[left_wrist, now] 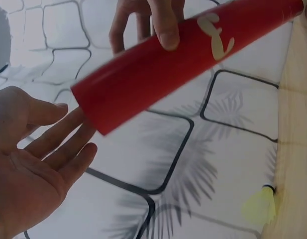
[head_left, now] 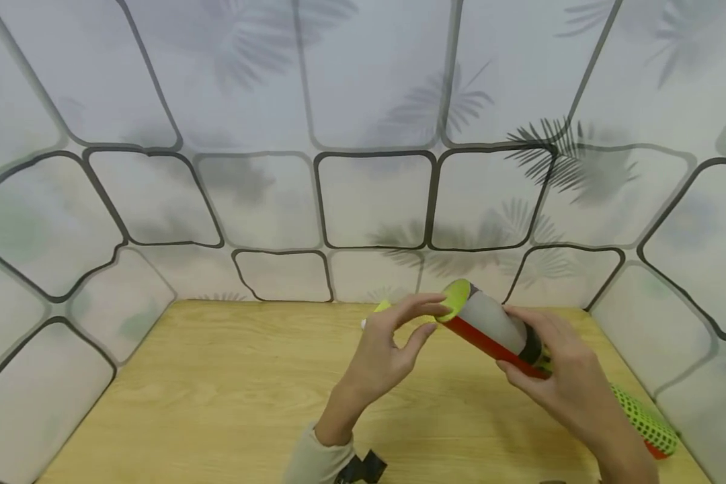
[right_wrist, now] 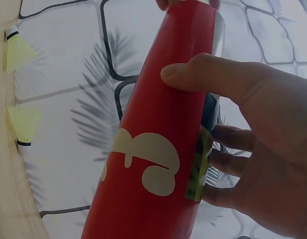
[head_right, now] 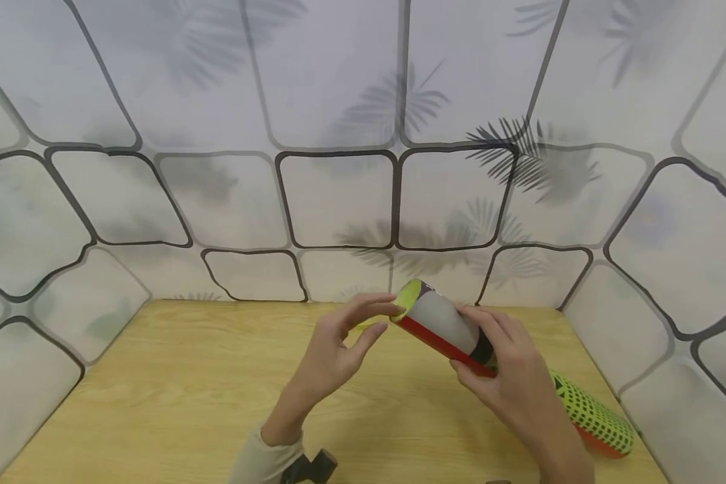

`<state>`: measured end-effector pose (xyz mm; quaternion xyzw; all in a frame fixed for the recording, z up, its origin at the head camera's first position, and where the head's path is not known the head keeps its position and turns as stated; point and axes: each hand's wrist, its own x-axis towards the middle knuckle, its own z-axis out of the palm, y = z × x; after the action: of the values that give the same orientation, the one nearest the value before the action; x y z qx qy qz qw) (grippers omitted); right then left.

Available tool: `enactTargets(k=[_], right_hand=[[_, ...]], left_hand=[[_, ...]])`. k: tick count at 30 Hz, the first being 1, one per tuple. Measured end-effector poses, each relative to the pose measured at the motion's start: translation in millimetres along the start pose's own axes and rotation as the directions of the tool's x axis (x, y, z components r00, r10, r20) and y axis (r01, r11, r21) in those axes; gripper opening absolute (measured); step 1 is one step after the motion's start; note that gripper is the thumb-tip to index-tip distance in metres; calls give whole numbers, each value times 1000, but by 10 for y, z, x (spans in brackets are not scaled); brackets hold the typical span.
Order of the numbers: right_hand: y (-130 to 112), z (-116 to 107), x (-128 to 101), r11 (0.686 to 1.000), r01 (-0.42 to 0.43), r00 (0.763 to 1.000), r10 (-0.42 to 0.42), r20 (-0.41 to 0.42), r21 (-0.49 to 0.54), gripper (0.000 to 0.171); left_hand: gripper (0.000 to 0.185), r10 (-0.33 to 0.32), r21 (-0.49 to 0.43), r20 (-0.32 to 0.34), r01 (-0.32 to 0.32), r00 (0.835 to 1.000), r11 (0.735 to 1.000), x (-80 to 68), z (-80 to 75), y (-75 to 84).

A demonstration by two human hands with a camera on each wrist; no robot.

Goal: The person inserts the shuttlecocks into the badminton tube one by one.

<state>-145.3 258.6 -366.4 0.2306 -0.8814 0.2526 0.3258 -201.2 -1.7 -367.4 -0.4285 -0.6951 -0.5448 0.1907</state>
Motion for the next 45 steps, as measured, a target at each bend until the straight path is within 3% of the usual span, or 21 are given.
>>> enactTargets(k=[5, 10, 20, 28, 35, 39, 45], right_hand=[[32, -69, -2, 1000, -14, 1000, 14, -6, -12, 88], [82, -134, 3, 1000, -13, 999, 13, -42, 9, 87], [86, -236, -51, 996, -82, 994, 84, -75, 19, 93], [110, -315, -82, 993, -116, 988, 117, -101, 22, 95], [116, -294, -92, 992, -118, 987, 121, -109, 34, 92], [113, -308, -98, 991, -131, 984, 134, -114, 30, 92], [130, -351, -91, 991, -128, 984, 130, -119, 27, 92]], left_hand=[[34, -22, 8, -82, 22, 996, 1000, -28, -143, -159], [28, -56, 67, -104, 63, 993, 996, -15, -246, -415], [25, -154, 319, 33, 136, 987, 938, -11, -273, -999], [29, -264, 403, 139, 188, 954, 896, -98, -234, -1340], [38, -382, 502, 215, 234, 898, 833, -246, -296, -1568], [41, -420, 559, 199, 249, 885, 791, -303, -367, -1621], [32, -488, 572, 94, 354, 868, 740, -357, -537, -1656]])
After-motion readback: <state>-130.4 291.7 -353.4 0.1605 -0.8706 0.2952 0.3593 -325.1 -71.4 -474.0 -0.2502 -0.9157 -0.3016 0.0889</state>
